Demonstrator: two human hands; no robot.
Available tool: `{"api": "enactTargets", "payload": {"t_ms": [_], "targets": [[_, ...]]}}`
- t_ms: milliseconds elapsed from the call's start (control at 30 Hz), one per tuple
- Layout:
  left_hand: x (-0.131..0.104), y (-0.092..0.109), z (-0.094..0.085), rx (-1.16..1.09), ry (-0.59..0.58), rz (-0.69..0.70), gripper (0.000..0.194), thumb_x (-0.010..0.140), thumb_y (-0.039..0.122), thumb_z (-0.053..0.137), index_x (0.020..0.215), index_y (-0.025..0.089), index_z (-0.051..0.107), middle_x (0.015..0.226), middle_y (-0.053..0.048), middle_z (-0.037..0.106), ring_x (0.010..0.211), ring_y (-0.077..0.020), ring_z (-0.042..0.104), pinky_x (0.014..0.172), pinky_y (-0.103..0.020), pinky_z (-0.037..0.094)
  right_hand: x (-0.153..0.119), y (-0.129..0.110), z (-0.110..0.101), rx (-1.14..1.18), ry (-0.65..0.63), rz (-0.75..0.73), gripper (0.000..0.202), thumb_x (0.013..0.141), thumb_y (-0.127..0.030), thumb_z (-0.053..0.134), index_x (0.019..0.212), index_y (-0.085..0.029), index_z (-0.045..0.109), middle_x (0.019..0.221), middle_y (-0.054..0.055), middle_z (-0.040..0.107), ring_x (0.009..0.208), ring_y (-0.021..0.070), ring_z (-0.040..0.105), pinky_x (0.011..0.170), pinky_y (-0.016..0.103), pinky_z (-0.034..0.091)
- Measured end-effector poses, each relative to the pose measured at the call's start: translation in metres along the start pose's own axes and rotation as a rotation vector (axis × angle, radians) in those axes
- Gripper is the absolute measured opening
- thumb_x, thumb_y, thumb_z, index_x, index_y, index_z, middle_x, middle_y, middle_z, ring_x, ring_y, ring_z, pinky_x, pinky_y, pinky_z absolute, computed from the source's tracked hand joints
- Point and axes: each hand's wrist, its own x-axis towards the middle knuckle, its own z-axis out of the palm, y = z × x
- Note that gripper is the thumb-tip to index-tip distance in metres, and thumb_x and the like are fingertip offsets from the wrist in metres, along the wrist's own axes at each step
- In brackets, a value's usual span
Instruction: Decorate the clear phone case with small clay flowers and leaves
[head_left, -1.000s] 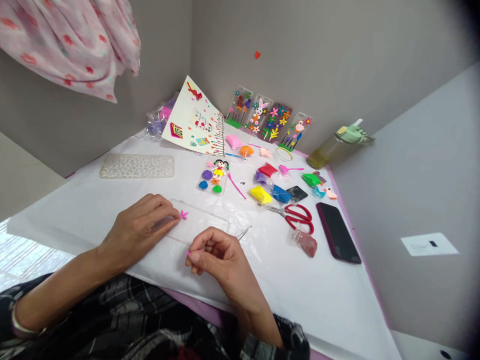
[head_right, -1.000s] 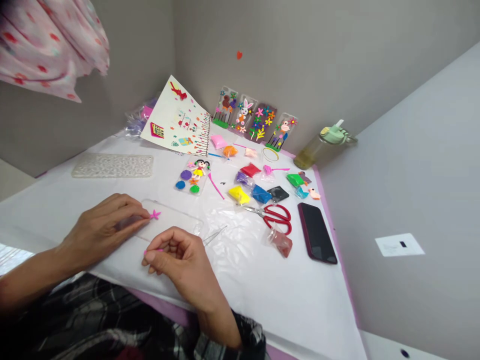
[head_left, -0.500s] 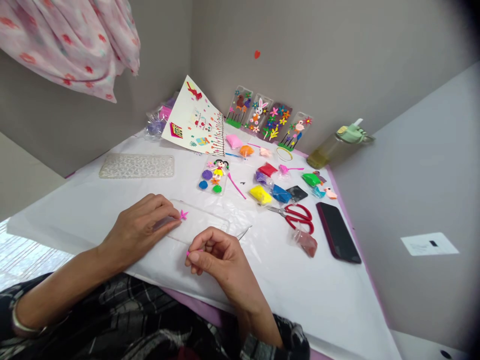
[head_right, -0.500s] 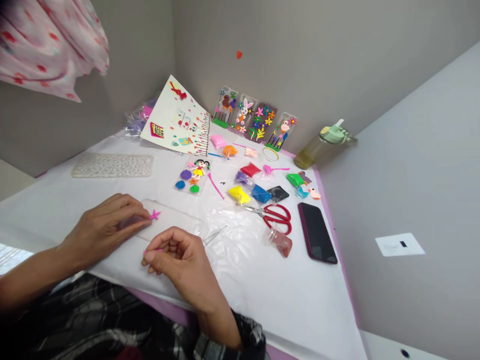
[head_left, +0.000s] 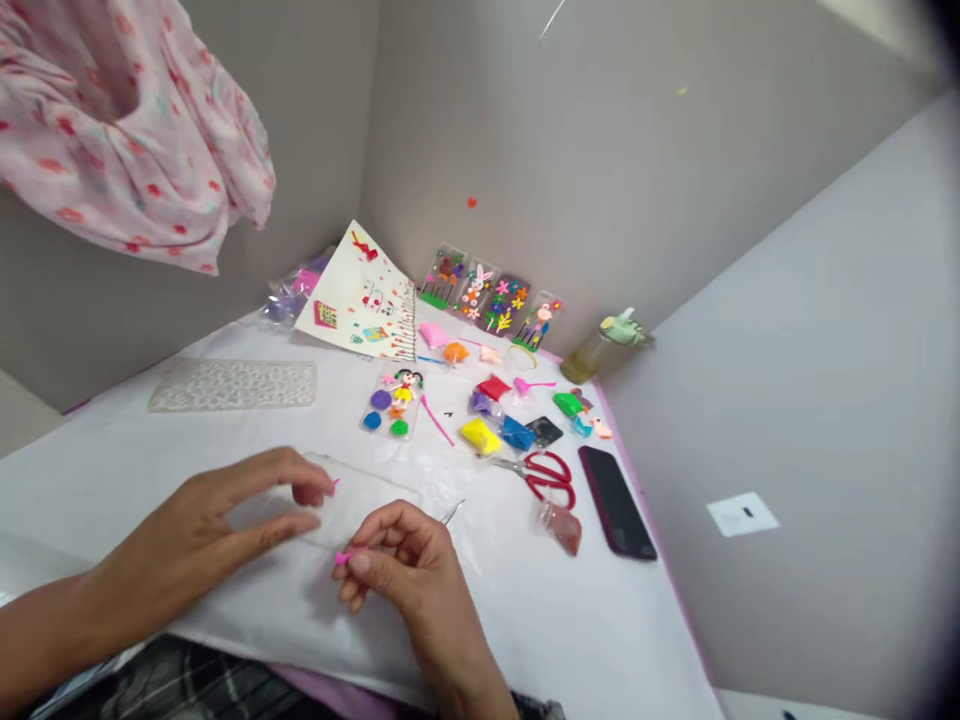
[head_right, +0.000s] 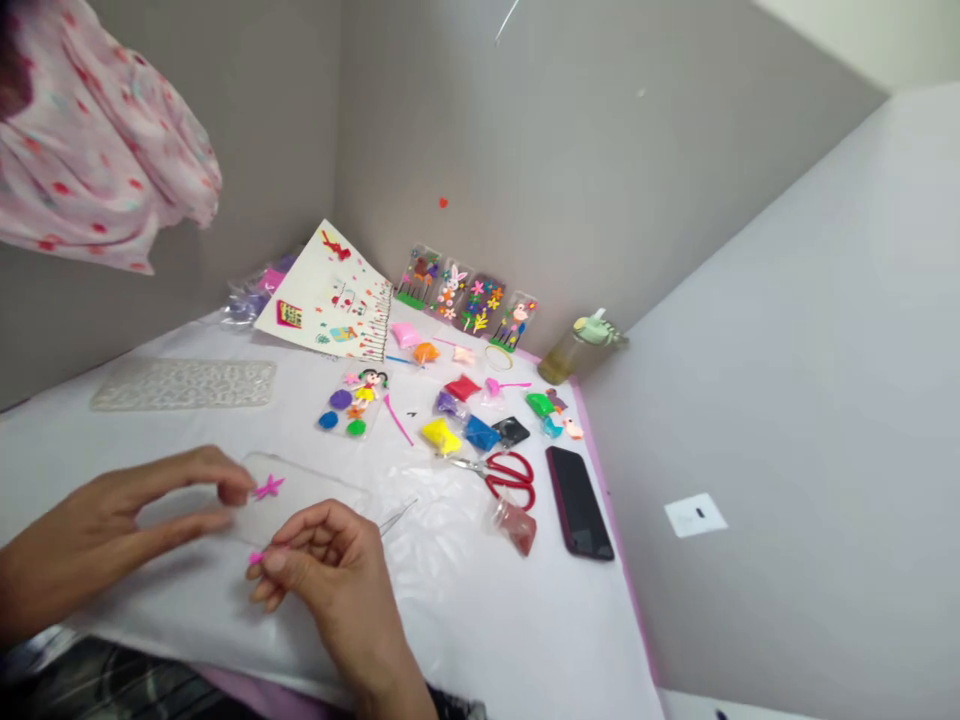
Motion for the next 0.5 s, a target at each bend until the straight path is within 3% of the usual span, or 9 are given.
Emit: {"api": "enactTargets", "payload": {"t_ms": [200, 300, 400, 500], "targets": [[0.006, 0.011, 0.028, -0.183, -0.204, 0.117, 0.023, 0.105, 0.051, 0.071, 0.092, 0.038, 0.086, 0.089, 0.001, 0.082, 0.083, -0.0228, 0.078, 0.079, -0.027, 0.061, 0.004, -0.003, 0.003, -0.038, 0.091, -0.100, 0.056, 0.058, -0.055, 0.110, 0.075, -0.021, 0.069, 0.063, 0.002, 0.074, 0.054, 0.0141, 0.063, 0.060, 0.027, 0.051], [0.019, 0.016, 0.031, -0.190, -0.239, 0.171, 0.028, 0.107, 0.049, 0.068, 0.088, 0.036, 0.084, 0.084, 0.000, 0.082, 0.077, -0.0225, 0.076, 0.076, -0.027, 0.061, 0.004, -0.013, 0.003, -0.107, 0.112, -0.138, 0.058, 0.057, -0.060, 0.108, 0.073, -0.022, 0.068, 0.061, 0.001, 0.071, 0.053, 0.0143, 0.060, 0.058, 0.028, 0.051], [0.042, 0.024, 0.023, -0.168, -0.204, 0.227, 0.030, 0.106, 0.049, 0.069, 0.084, 0.033, 0.081, 0.082, 0.001, 0.079, 0.074, -0.0219, 0.074, 0.073, -0.027, 0.061, 0.001, -0.040, -0.004, -0.273, 0.151, -0.254, 0.052, 0.072, -0.067, 0.098, 0.079, -0.021, 0.073, 0.065, 0.001, 0.070, 0.056, 0.0153, 0.060, 0.061, 0.029, 0.053], [0.077, 0.031, 0.008, -0.136, -0.101, 0.262, 0.025, 0.103, 0.051, 0.072, 0.087, 0.033, 0.079, 0.092, 0.001, 0.081, 0.086, -0.0227, 0.078, 0.078, -0.025, 0.065, -0.002, -0.080, -0.021, -0.516, 0.342, -0.477, 0.041, 0.090, -0.060, 0.085, 0.080, -0.022, 0.075, 0.070, 0.002, 0.071, 0.063, 0.0163, 0.062, 0.064, 0.029, 0.053]]}}
